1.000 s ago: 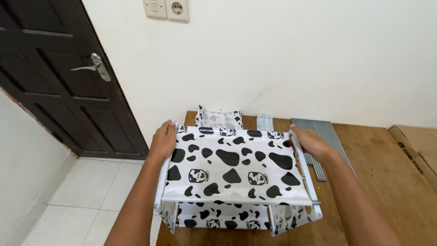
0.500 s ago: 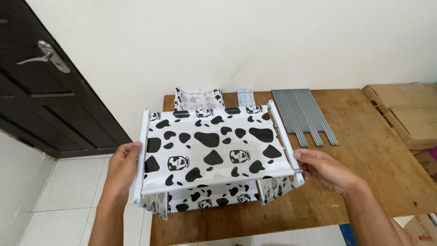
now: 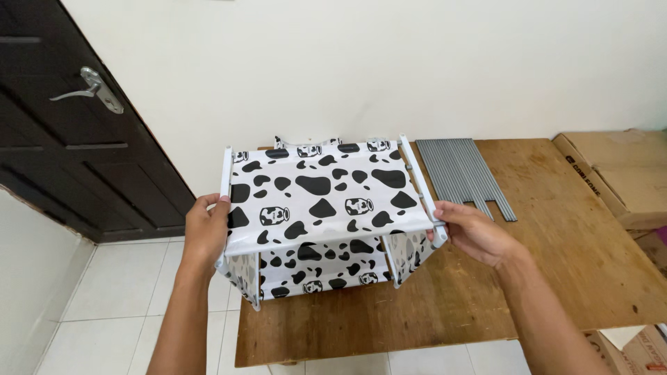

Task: The person assembles a small storage unit by inserting metal rods into fabric sleeves and connecting white plastic corner pieces. They then attach a fabric top to the frame and place the finished unit on the floor.

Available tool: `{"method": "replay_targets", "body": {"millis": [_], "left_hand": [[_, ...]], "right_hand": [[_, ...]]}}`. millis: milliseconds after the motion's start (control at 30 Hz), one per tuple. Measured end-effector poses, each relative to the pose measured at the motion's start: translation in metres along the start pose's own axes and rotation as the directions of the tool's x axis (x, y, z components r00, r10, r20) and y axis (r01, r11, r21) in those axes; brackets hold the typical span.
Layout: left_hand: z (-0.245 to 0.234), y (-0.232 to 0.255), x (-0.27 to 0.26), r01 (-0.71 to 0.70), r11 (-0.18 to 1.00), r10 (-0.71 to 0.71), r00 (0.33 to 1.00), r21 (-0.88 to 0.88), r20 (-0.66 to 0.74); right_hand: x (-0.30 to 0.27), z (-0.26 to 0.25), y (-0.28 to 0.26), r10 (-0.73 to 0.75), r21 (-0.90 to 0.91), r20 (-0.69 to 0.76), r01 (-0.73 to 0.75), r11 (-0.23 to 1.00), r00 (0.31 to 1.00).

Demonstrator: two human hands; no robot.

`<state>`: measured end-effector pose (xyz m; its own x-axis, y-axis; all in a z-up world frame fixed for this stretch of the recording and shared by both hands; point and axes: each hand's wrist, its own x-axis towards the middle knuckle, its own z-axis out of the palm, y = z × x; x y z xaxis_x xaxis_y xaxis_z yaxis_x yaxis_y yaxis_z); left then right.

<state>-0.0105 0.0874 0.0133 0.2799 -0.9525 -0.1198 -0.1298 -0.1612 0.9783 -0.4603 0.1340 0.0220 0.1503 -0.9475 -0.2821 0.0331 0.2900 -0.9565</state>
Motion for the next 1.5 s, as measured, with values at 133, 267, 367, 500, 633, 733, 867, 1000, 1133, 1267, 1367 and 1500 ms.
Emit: {"method": "replay_targets", "body": {"millis": [133, 267, 367, 500, 633, 733, 867, 1000, 1133, 1267, 1367, 1500], "left_hand": [[0.000, 0.001, 0.005, 0.018, 0.998, -0.018, 1.000, -0.052, 0.000], [-0.002, 0.002, 0.006, 0.050, 0.999, -0.050, 0.999, -0.020, -0.003], [0.000, 0.004, 0.006, 0.052, 0.999, -0.052, 0.999, -0.010, 0.004], [0.002, 0.005, 0.004, 0.036, 0.999, -0.036, 0.999, -0.032, 0.019], [0.000, 0.007, 0.003, 0.063, 0.998, -0.063, 0.998, 0.015, 0.010], [-0.001, 0.007, 0.004, 0.079, 0.996, -0.079, 0.997, 0.034, 0.005], [-0.001, 0.005, 0.005, 0.033, 0.999, -0.033, 0.999, 0.018, 0.015], [-0.002, 0.003, 0.006, 0.055, 0.998, -0.055, 0.998, 0.014, 0.017], [-0.001, 0.004, 0.005, 0.014, 1.000, -0.014, 1.000, 0.005, 0.019], [-0.001, 0.006, 0.003, 0.056, 0.998, -0.056, 0.998, 0.000, 0.011], [0.000, 0.008, 0.002, 0.069, 0.997, -0.070, 0.998, 0.023, 0.001], [0.000, 0.007, 0.002, 0.063, 0.997, -0.063, 0.998, 0.039, -0.003]], "right_hand": [[0.008, -0.005, 0.004, -0.103, 0.104, 0.066, 0.095, 0.990, 0.993], [0.011, -0.018, 0.018, -0.124, 0.273, 0.160, 0.077, 0.959, 0.979], [0.016, -0.026, 0.030, -0.115, 0.329, 0.183, 0.050, 0.943, 0.976], [0.020, -0.031, 0.042, -0.127, 0.418, 0.167, 0.047, 0.907, 0.978], [0.023, -0.029, 0.042, -0.103, 0.459, 0.153, 0.022, 0.888, 0.983], [0.021, -0.028, 0.037, -0.074, 0.433, 0.147, 0.003, 0.901, 0.986], [0.019, -0.028, 0.032, -0.067, 0.399, 0.151, 0.001, 0.917, 0.986], [0.018, -0.027, 0.028, -0.079, 0.383, 0.157, 0.013, 0.923, 0.984], [0.016, -0.020, 0.019, 0.005, 0.272, 0.068, -0.024, 0.962, 0.998], [0.010, -0.011, 0.006, 0.053, 0.124, -0.008, -0.051, 0.991, 0.999], [0.007, -0.005, -0.001, 0.087, -0.009, -0.050, -0.087, 0.996, 0.995], [0.003, -0.001, -0.005, 0.075, -0.158, -0.057, -0.083, 0.984, 0.996]]}}
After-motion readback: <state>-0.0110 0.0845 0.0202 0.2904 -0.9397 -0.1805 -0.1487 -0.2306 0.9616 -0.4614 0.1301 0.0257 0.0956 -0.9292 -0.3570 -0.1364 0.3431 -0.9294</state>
